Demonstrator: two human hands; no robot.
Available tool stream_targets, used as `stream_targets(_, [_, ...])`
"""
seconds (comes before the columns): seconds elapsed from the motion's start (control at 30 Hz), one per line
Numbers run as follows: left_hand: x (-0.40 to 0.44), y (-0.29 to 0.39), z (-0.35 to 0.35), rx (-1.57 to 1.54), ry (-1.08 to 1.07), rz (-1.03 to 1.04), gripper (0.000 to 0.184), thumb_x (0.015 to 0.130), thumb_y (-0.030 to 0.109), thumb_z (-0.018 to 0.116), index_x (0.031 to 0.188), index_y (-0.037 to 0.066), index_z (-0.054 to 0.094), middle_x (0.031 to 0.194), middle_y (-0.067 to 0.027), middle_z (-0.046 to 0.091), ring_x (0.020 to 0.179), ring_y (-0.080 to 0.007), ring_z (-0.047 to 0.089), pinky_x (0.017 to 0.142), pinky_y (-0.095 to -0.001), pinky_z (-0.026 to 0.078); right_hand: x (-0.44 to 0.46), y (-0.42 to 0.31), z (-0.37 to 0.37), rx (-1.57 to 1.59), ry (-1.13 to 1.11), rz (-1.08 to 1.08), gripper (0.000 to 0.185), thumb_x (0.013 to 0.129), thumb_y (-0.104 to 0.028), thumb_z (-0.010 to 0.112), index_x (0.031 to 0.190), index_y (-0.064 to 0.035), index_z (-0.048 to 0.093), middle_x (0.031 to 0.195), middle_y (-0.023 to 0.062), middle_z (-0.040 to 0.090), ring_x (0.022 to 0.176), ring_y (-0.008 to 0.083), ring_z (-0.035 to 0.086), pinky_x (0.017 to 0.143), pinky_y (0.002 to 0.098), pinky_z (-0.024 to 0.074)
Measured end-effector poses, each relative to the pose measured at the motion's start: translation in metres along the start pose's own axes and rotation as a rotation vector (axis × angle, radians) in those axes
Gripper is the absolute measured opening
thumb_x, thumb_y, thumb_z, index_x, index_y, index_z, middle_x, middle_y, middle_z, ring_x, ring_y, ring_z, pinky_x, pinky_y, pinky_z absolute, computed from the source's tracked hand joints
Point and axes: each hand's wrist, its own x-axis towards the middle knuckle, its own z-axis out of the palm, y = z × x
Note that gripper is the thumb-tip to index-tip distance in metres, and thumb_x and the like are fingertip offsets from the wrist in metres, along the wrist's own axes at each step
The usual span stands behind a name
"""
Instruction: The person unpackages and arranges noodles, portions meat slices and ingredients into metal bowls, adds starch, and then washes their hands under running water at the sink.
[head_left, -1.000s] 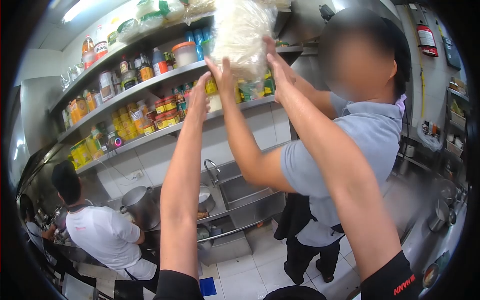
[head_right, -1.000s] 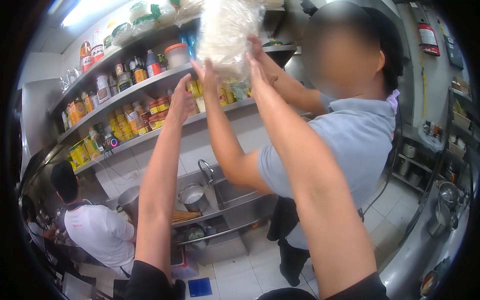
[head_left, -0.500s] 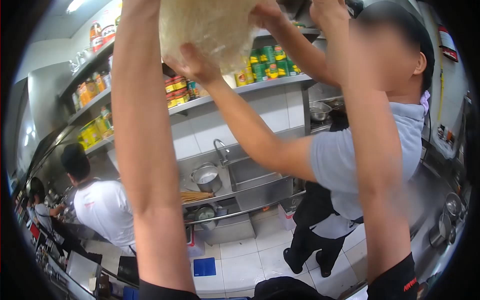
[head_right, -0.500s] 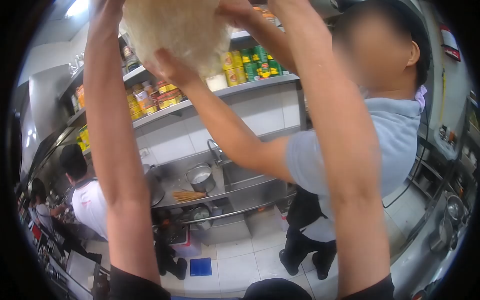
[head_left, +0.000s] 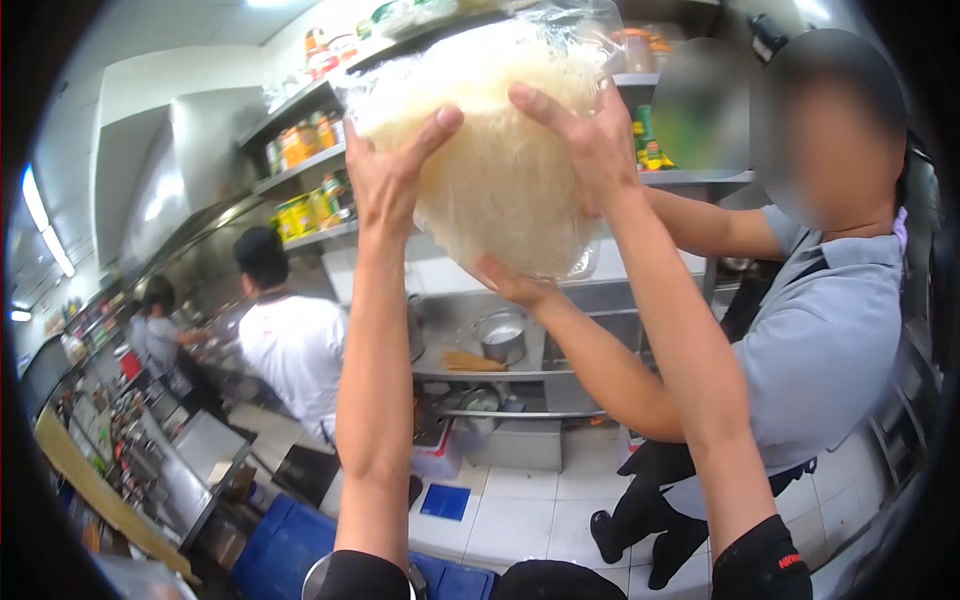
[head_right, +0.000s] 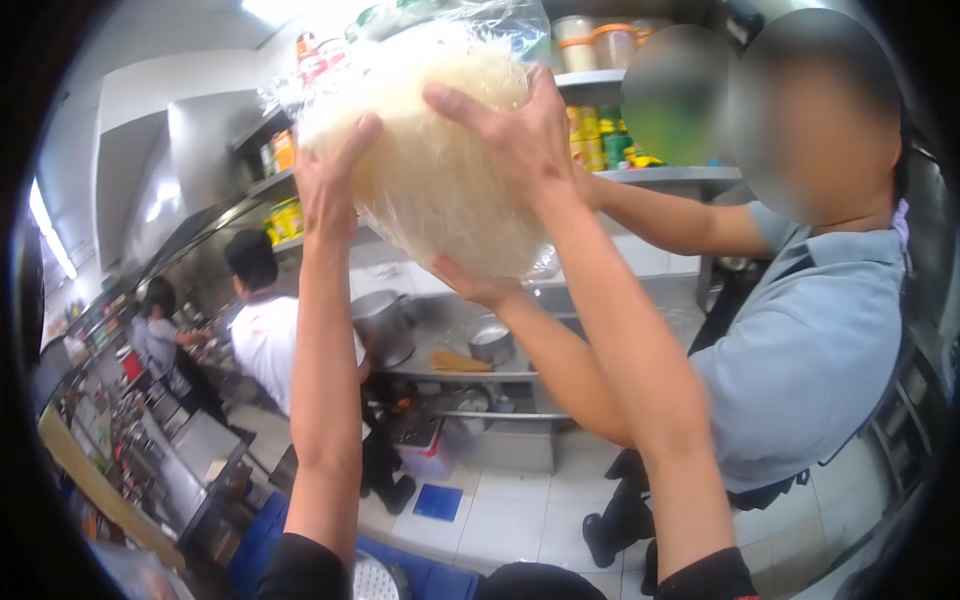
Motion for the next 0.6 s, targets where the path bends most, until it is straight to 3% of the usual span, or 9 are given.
stream_targets(0.07, [-0.033,0.018,-0.016,0.017,0.018,-0.015,0.069,0.059,0.021,0.082,0.111,-0.004,0.045,0.098,-0.0132,0.059,0.085,-0.0198,0.059,0.076,-0.0294,0.048,-0.029,0.005,0.012,0.046,-0.027,-0.043,0.057,0.069,-0.024,0.075,0.111,0.0022,0.047,0.102,0.0128,0.059,0.089,0.0184,0.059,0.077,0.0291,0.048])
stream_targets(0.27, [-0.125,0.067,-0.058,0.015,0.243,-0.077,0.066,0.06,0.016,0.08,0.114,-0.002,0.045,0.099,-0.0104,0.058,0.086,-0.0194,0.057,0.077,-0.0299,0.047,-0.119,-0.019,0.036,0.368,-0.107,0.142,0.053,0.069,-0.012,0.074,0.111,0.0034,0.046,0.101,0.0131,0.059,0.088,0.0187,0.059,0.077,0.0291,0.0487])
stream_targets(0.3, [-0.143,0.079,-0.066,0.072,0.285,-0.118,0.066,0.06,0.015,0.079,0.114,-0.002,0.045,0.1,-0.0105,0.057,0.087,-0.0194,0.057,0.078,-0.0303,0.046,-0.133,-0.011,0.042,0.352,-0.029,0.097,0.056,0.062,-0.019,0.081,0.098,0.0031,0.043,0.091,0.0175,0.06,0.078,0.0194,0.062,0.068,0.0287,0.0523])
stream_targets(0.4, [-0.198,0.103,-0.088,0.066,0.363,-0.143,0.064,0.06,0.012,0.078,0.114,-0.002,0.045,0.101,-0.0105,0.057,0.087,-0.0195,0.057,0.078,-0.03,0.046,-0.182,-0.026,0.051,0.451,-0.07,0.182,0.05,0.063,-0.011,0.079,0.095,0.001,0.042,0.089,0.016,0.061,0.077,0.0178,0.062,0.066,0.027,0.052])
stream_targets(0.53, [-0.27,0.136,-0.1,0.186,0.507,-0.317,0.062,0.061,0.009,0.076,0.112,-0.003,0.045,0.098,-0.0118,0.058,0.085,-0.0188,0.058,0.077,-0.0289,0.047,-0.24,-0.042,0.048,0.457,-0.144,0.451,0.049,0.063,-0.007,0.079,0.094,-0.0009,0.041,0.089,0.014,0.06,0.076,0.016,0.061,0.065,0.0256,0.0508])
stream_targets(0.6, [-0.302,0.144,-0.101,0.204,0.585,-0.378,0.061,0.06,0.008,0.076,0.111,-0.003,0.045,0.096,-0.0121,0.058,0.084,-0.0187,0.058,0.077,-0.0288,0.047,-0.268,-0.041,0.043,0.361,-0.188,0.461,0.05,0.064,-0.005,0.078,0.095,-0.0014,0.04,0.089,0.0127,0.059,0.079,0.0157,0.06,0.066,0.0254,0.0505])
